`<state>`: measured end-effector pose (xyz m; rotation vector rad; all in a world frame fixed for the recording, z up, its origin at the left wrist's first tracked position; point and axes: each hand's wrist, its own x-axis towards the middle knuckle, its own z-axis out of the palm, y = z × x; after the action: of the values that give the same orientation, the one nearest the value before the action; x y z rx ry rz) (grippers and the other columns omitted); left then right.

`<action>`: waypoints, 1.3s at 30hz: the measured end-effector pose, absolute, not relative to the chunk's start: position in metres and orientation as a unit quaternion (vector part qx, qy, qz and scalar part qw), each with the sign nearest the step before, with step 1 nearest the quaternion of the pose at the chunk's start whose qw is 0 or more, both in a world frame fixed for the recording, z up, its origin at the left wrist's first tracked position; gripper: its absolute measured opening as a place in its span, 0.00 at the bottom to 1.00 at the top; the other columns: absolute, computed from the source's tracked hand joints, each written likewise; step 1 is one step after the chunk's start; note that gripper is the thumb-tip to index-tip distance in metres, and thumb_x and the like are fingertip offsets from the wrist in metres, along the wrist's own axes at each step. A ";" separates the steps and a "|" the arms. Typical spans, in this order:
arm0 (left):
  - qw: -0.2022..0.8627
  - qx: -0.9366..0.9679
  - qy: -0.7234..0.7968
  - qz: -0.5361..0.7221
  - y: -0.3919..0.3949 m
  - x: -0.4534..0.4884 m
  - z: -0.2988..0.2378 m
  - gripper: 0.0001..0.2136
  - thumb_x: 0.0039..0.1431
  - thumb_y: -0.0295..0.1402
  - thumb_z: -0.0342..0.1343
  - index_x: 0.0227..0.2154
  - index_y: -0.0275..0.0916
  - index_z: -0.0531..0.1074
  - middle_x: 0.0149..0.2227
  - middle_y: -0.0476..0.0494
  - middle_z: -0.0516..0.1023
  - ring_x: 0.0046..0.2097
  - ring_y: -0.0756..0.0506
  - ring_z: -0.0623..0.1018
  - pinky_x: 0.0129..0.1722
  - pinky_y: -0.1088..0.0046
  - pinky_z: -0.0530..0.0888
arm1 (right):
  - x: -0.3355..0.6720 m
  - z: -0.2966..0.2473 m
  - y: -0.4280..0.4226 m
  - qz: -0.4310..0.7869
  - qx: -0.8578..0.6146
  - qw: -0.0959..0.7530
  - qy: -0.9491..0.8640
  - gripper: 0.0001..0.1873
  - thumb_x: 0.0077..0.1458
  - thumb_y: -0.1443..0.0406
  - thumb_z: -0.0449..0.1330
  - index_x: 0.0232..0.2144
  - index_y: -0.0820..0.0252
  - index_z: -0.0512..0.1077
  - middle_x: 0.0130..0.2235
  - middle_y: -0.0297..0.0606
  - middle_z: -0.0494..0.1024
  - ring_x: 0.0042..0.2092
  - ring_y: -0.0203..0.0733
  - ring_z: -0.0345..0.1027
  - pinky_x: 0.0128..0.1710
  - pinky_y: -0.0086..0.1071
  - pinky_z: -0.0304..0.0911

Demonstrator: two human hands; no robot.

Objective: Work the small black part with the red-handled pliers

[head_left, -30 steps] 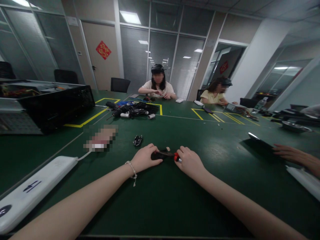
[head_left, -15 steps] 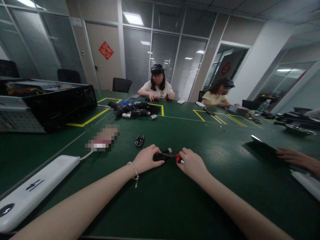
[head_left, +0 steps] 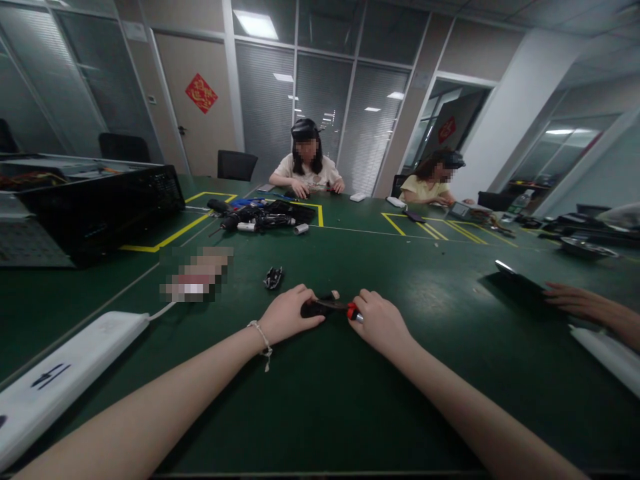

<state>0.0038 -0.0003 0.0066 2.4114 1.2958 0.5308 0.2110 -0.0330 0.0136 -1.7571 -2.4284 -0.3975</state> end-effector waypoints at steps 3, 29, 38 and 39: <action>0.167 0.853 0.458 0.188 0.000 0.004 0.005 0.15 0.48 0.45 0.52 0.34 0.41 0.67 0.36 0.48 0.67 0.35 0.47 0.70 0.31 0.73 0.67 | 0.211 0.015 -0.034 -0.133 -0.581 0.058 -0.801 0.11 0.49 0.62 0.53 0.33 0.62 0.69 0.37 0.41 0.69 0.36 0.40 0.63 0.33 0.30 0.61; 0.183 0.851 0.457 0.185 0.001 0.002 0.004 0.15 0.48 0.47 0.52 0.33 0.41 0.67 0.36 0.48 0.67 0.33 0.48 0.70 0.29 0.74 0.67 | 0.211 0.015 -0.033 -0.134 -0.589 0.059 -0.795 0.12 0.47 0.62 0.55 0.35 0.63 0.68 0.37 0.42 0.69 0.37 0.41 0.63 0.34 0.32 0.60; 0.156 0.857 0.452 0.194 0.002 0.003 0.002 0.14 0.48 0.46 0.52 0.32 0.41 0.67 0.35 0.48 0.67 0.34 0.47 0.70 0.30 0.73 0.66 | 0.211 0.017 -0.035 -0.138 -0.589 0.067 -0.793 0.09 0.47 0.63 0.54 0.31 0.62 0.68 0.35 0.40 0.69 0.35 0.40 0.62 0.32 0.30 0.59; 0.155 0.856 0.453 0.194 0.002 0.003 0.002 0.14 0.48 0.46 0.52 0.32 0.41 0.67 0.35 0.48 0.67 0.34 0.47 0.70 0.30 0.74 0.66 | 0.211 0.017 -0.034 -0.138 -0.589 0.068 -0.793 0.09 0.47 0.63 0.54 0.31 0.62 0.68 0.35 0.40 0.69 0.35 0.40 0.62 0.32 0.30 0.59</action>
<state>0.0025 0.0016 0.0018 2.4526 1.2977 0.5544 0.2113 -0.0345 0.0168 -1.7746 -2.3901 -0.4154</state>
